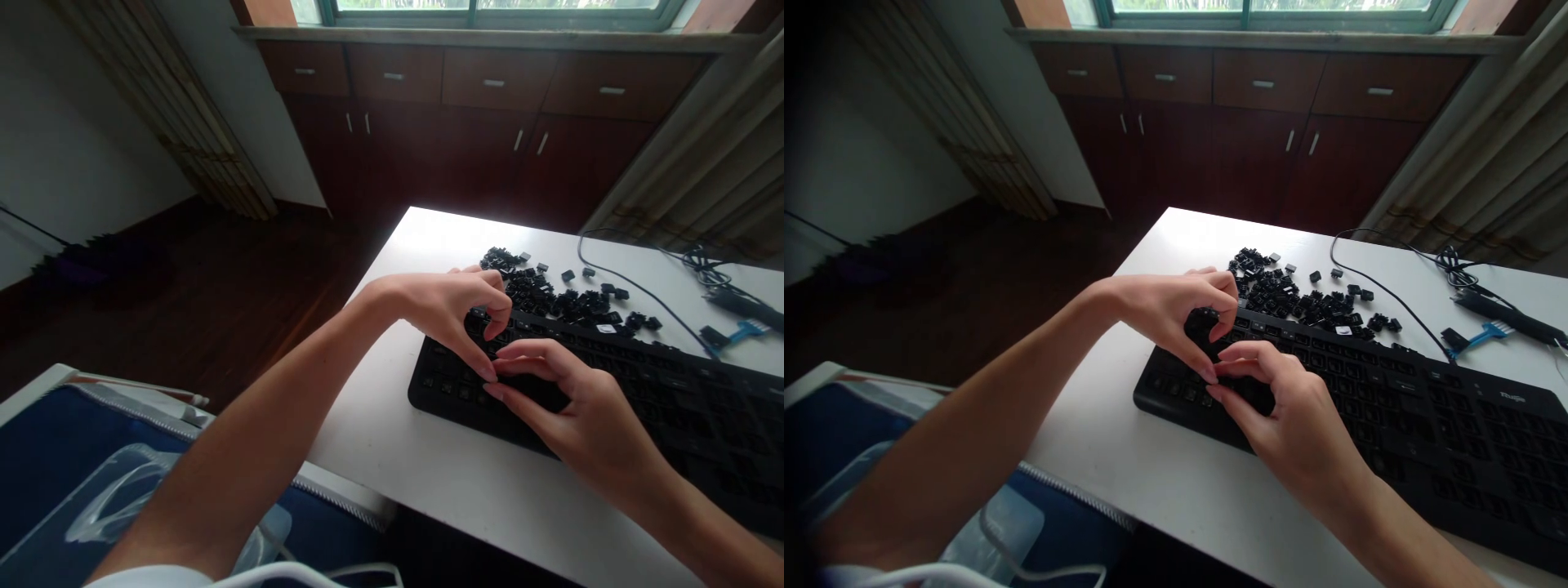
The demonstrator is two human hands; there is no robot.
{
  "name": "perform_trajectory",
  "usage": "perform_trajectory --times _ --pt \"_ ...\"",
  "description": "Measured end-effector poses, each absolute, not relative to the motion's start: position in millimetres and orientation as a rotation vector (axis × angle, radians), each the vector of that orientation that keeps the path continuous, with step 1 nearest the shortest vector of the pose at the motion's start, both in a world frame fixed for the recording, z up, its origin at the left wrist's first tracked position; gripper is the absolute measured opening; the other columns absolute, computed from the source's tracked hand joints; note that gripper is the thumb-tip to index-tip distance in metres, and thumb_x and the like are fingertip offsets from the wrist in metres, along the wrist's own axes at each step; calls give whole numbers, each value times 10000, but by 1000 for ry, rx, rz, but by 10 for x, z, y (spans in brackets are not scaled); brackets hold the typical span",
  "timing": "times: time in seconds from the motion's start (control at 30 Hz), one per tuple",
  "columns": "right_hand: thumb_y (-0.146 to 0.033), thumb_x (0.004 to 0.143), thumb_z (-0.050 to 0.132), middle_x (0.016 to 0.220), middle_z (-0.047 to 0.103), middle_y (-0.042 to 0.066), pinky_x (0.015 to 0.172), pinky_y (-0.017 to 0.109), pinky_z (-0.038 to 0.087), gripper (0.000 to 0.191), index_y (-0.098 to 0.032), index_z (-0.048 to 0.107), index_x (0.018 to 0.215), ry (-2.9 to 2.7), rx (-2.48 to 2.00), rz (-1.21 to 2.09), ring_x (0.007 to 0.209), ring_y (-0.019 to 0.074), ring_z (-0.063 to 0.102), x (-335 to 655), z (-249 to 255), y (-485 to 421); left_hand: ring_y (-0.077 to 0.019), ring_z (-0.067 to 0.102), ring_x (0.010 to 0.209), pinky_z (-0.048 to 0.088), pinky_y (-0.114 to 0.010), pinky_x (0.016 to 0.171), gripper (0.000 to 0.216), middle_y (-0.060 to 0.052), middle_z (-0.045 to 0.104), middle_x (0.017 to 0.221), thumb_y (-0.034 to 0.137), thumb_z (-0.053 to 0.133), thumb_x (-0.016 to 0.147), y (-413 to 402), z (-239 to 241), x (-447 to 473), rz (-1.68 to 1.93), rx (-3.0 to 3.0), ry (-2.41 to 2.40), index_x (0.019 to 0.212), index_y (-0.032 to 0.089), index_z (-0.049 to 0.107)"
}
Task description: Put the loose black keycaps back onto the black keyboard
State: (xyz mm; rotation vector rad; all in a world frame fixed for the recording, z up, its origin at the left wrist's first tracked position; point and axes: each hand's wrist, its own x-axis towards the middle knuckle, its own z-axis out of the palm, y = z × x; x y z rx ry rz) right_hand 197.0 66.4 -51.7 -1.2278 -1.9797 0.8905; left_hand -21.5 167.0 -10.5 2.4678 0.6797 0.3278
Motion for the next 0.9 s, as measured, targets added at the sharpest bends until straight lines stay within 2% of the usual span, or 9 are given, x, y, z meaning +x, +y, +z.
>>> perform_trajectory --times 0.23,0.47,0.67,0.8,0.9 --pt "-273 875 718 1055 743 -12 888 387 569 295 -308 617 1150 -2137 -1148 593 960 203 719 1999 -558 661 -265 490 1000 481 -353 797 449 -69 547 1078 570 860 604 1619 -141 -171 318 2526 842 797 234 634" --pt "-210 891 695 1022 733 5 877 361 525 250 -265 617 1122 -2221 -1049 372 980 196 651 1994 -530 656 -290 408 1108 382 -452 980 498 -85 448 1214 626 760 690 1594 -117 -180 166 2561 857 931 218 606" --pt "-190 900 678 1005 708 14 893 355 497 242 -250 615 1127 -2259 -1002 364 941 176 625 2008 -532 650 -328 414 1178 330 -498 1053 484 -103 455 1262 633 735 720 1515 -173 -211 215 2625 855 929 220 596" --pt "-298 866 737 1067 711 27 923 350 496 345 -239 611 1182 -2262 -1028 369 1022 194 623 2063 -461 673 -382 325 1338 264 -557 1118 503 -132 402 1425 645 708 764 1441 -217 -238 284 2660 890 1042 239 600" --pt "-303 879 722 1082 716 28 920 332 495 331 -230 612 1182 -2230 -1017 280 1026 187 636 2178 -354 698 -447 202 1434 189 -631 1147 681 -142 280 1565 709 730 704 1428 -245 -253 331 2633 968 1203 273 575"
